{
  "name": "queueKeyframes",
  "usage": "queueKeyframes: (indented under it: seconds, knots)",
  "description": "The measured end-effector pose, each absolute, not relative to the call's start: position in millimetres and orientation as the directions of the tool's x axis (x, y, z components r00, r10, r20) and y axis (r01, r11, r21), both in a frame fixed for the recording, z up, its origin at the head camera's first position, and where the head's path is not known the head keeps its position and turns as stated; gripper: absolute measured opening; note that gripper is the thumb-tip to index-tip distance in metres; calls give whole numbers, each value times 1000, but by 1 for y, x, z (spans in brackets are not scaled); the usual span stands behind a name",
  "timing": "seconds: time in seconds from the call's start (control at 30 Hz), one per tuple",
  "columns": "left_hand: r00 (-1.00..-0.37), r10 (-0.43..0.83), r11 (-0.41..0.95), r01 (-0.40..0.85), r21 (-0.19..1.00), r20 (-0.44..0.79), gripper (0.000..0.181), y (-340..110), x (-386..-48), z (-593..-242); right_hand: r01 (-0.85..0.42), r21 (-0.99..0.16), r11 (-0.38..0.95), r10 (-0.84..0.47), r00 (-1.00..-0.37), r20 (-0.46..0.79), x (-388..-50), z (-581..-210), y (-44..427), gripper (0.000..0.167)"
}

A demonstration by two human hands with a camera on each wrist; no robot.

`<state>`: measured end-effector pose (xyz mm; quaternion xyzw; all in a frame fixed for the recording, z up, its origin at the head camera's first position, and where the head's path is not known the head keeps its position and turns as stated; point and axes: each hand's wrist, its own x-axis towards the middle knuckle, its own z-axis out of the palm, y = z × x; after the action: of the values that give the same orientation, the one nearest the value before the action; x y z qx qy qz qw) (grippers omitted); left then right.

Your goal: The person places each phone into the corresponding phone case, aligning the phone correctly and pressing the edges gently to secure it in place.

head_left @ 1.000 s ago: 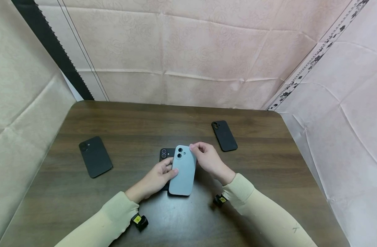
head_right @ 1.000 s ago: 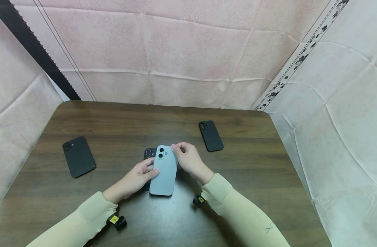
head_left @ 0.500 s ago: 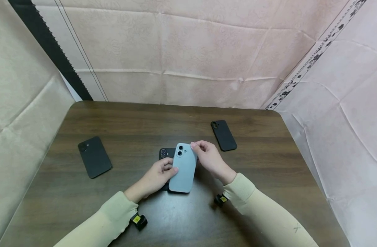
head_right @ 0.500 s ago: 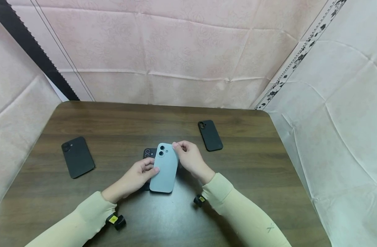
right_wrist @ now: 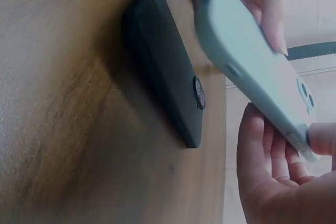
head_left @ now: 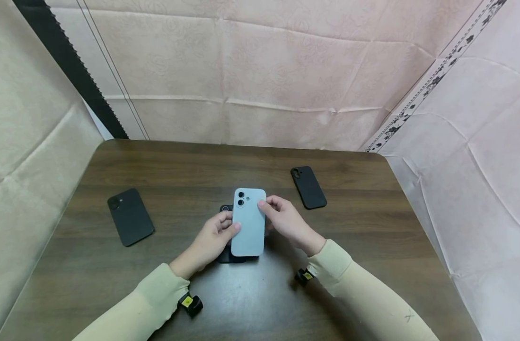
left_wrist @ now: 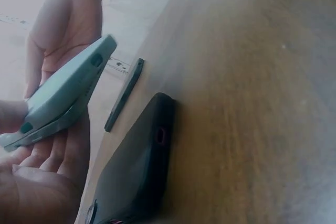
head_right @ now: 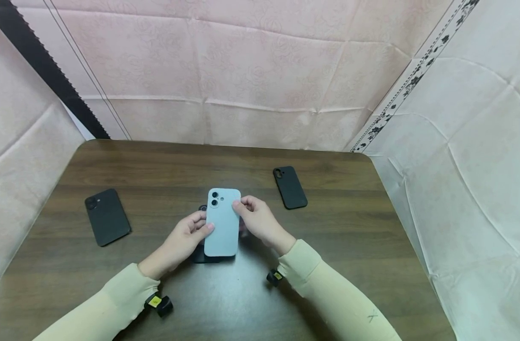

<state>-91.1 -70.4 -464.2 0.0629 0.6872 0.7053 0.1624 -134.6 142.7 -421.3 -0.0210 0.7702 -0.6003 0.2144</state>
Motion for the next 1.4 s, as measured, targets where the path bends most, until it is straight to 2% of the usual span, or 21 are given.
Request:
queueKeyframes:
  seconds: [0.27, 0.73, 1.1, 1.27, 1.4]
  knots:
    - [-976, 181, -69, -134, 989, -120, 31, -74, -95, -463, 213, -938, 274, -375, -875, -308, -130, -429, 143, 33]
    - [-986, 133, -114, -116, 987, -100, 34, -76, -98, -462, 210, -946, 249, -563, -763, -317, -125, -439, 141, 26]
    - [-984, 145, -142, -122, 982, -102, 33, -76, -98, -462, 122, -948, 295, -554, -786, -274, -118, -418, 136, 14]
    - [-982, 152, -156, -137, 978, -114, 34, -77, -98, -461, 127, -946, 299, -550, -787, -280, -123, -433, 138, 13]
    - [-979, 163, -112, -139, 984, -120, 35, -79, -100, -461, 121, -949, 292, -554, -787, -271, -125, -440, 140, 15]
